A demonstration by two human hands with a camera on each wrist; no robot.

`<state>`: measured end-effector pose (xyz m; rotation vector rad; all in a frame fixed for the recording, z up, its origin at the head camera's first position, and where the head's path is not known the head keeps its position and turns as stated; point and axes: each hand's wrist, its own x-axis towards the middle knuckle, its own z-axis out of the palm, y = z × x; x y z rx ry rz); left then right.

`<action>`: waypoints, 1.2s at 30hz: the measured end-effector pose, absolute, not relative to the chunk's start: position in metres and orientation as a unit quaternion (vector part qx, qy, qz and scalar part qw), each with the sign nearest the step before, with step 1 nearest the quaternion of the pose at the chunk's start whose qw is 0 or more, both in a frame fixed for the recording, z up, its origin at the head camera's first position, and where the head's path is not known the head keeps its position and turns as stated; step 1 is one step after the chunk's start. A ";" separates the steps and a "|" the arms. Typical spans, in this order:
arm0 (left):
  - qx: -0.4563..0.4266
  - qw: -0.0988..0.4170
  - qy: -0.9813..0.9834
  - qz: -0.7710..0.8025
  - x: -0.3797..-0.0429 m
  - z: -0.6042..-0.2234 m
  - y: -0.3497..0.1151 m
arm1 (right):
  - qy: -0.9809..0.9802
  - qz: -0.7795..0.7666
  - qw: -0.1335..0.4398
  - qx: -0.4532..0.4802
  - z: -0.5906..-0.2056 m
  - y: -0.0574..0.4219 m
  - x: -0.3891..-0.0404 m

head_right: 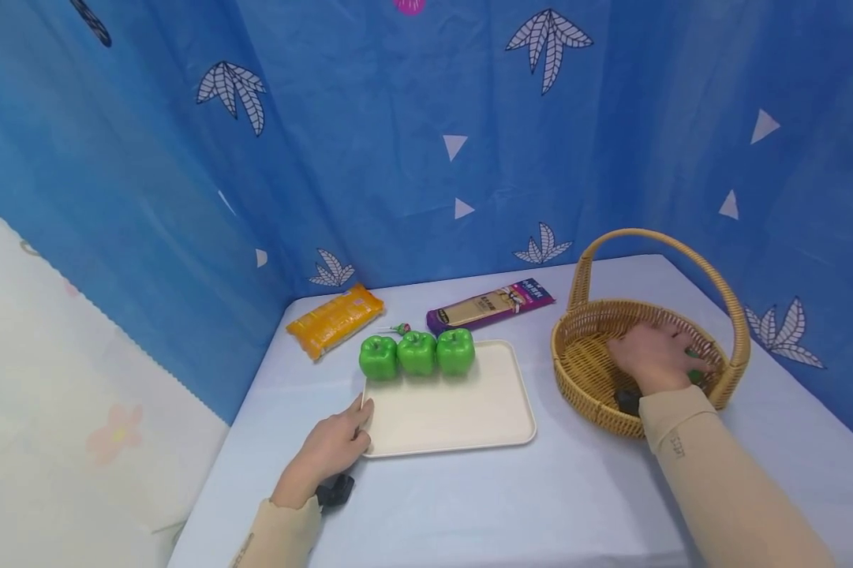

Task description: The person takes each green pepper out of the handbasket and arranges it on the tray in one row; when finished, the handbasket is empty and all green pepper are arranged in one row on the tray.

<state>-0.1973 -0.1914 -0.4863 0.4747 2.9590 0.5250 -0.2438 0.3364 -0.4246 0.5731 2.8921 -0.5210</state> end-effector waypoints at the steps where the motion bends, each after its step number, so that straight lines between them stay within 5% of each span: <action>1: 0.157 0.047 0.972 0.171 -0.197 -0.486 -0.191 | 0.965 -0.171 0.072 0.187 -0.425 0.336 -0.244; 11: 0.158 0.046 0.972 0.169 -0.196 -0.485 -0.190 | 0.960 -0.192 0.098 0.180 -0.425 0.333 -0.241; 36: 0.157 0.041 0.972 0.170 -0.193 -0.484 -0.188 | 0.966 -0.250 0.055 0.028 -0.428 0.327 -0.251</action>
